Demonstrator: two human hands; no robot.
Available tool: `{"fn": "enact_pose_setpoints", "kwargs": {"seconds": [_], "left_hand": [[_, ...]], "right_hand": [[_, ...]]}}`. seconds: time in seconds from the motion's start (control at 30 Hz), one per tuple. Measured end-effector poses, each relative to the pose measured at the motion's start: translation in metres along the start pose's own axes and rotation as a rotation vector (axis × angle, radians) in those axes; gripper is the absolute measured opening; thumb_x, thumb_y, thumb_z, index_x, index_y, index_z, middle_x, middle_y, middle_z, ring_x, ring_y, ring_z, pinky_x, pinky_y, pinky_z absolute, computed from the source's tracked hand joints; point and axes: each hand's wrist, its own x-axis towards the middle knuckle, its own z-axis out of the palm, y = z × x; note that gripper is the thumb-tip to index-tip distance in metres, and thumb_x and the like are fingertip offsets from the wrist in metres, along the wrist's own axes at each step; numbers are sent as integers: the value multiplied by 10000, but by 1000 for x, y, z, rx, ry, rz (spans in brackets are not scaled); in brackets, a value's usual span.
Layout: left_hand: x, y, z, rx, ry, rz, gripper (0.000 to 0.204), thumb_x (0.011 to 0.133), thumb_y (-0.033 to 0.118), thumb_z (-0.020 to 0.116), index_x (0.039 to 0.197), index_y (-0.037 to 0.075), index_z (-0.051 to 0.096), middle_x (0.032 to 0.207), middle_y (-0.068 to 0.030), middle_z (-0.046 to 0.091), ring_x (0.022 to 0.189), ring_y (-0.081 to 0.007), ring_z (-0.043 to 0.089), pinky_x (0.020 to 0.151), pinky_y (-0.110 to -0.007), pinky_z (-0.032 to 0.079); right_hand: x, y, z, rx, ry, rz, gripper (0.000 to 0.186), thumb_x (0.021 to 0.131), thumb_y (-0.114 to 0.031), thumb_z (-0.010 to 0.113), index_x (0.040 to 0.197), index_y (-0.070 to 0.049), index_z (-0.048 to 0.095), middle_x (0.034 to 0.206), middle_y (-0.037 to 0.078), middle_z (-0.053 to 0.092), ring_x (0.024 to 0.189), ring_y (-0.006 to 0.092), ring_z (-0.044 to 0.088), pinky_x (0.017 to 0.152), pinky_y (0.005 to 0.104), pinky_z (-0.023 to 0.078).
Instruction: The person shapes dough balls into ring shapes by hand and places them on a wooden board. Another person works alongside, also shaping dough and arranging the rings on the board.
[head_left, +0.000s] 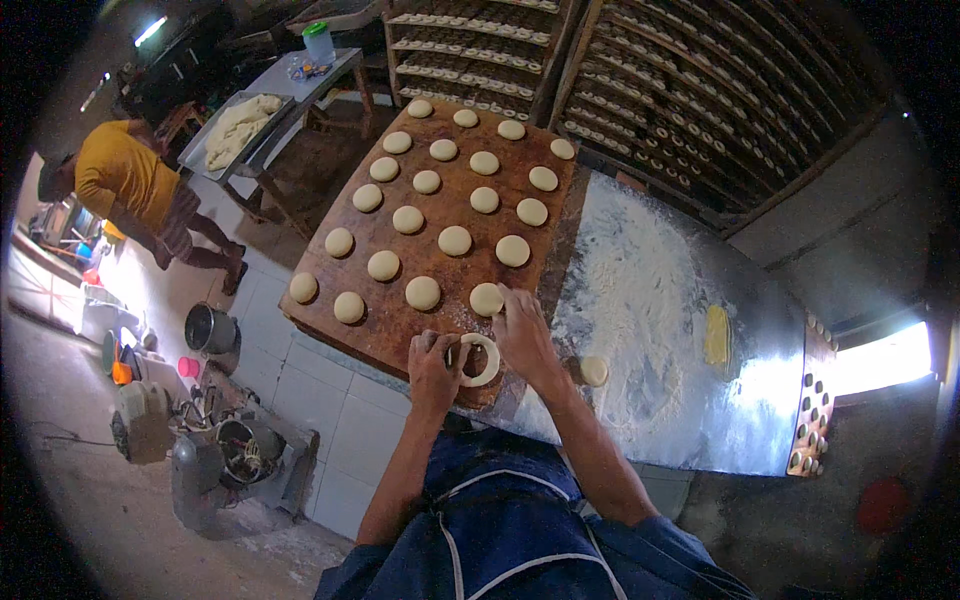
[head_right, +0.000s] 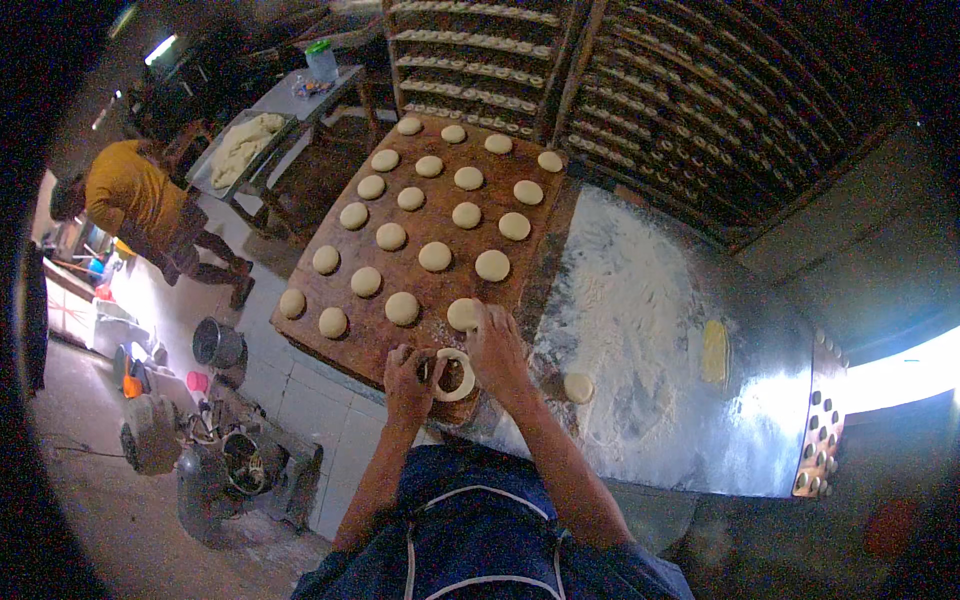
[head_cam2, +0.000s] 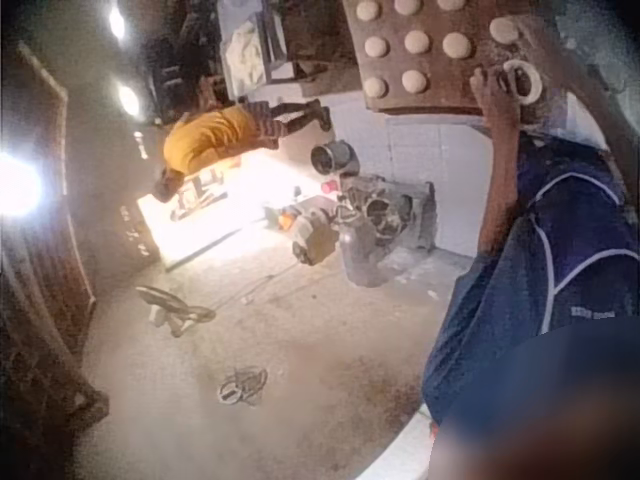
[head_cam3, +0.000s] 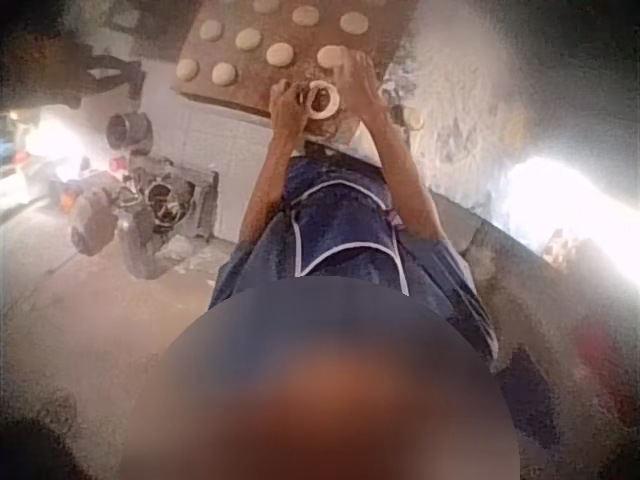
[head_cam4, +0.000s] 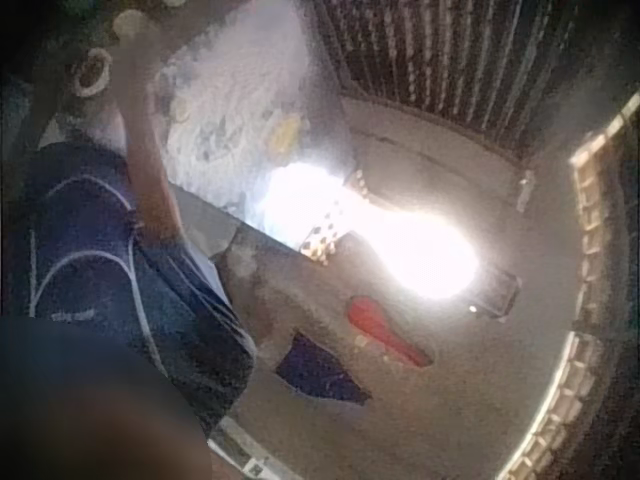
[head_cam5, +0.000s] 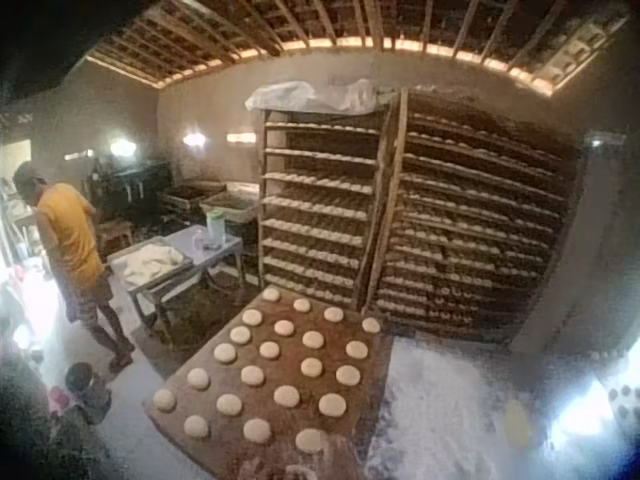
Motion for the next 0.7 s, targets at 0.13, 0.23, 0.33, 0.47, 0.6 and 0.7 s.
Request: {"fn": "enact_pose_setpoints", "kwargs": {"seconds": [0.13, 0.23, 0.33, 0.47, 0.6, 0.7], "left_hand": [[2, 4, 1, -118, -48, -78, 242, 829, 206, 710, 1003, 43, 664, 1007, -174, 569, 1012, -364, 531, 895, -466, 426], [21, -6, -3, 1, 189, 28, 275, 845, 158, 678, 1073, 13, 627, 1042, -168, 584, 1050, -375, 523, 895, -463, 430], [58, -21, -1, 175, 209, 68, 334, 837, 115, 661, 1135, -13, 582, 1079, -179, 582, 1058, -391, 526, 879, -472, 439], [95, -32, -5, 386, -178, -44, 402, 789, 93, 682, 1162, 1, 563, 1081, -219, 589, 1018, -411, 560, 859, -491, 459], [86, -40, -20, 178, -322, -90, 430, 752, 93, 737, 1135, 14, 558, 978, -190, 619, 955, -354, 596, 821, -455, 486], [88, 44, -19, -106, -250, -62, 422, 747, 99, 751, 1115, 13, 564, 984, -175, 620, 931, -322, 612, 803, -422, 495]], "right_hand": [[35, 29, 28, -229, -30, -280, 414, 874, -83, 554, 1247, 78, 475, 1165, 262, 535, 1135, 404, 501, 975, 456, 407], [50, 20, 17, -350, -234, -271, 305, 876, -95, 552, 1125, 79, 528, 1087, 244, 577, 1065, 383, 554, 881, 468, 456], [64, 23, 0, -117, -416, -90, 332, 818, -142, 644, 1075, 46, 548, 1016, 242, 607, 965, 375, 603, 809, 460, 484], [46, 35, -14, 259, -276, -67, 412, 730, -215, 771, 1039, -4, 598, 983, 214, 621, 916, 359, 619, 785, 409, 496], [-14, 74, -74, 222, -243, 269, 343, 726, -246, 779, 979, -43, 666, 929, 178, 650, 889, 330, 630, 767, 375, 492], [-62, 163, -105, -101, -132, 230, 288, 737, -211, 761, 966, -53, 686, 976, 180, 663, 870, 345, 648, 762, 424, 507]]}}
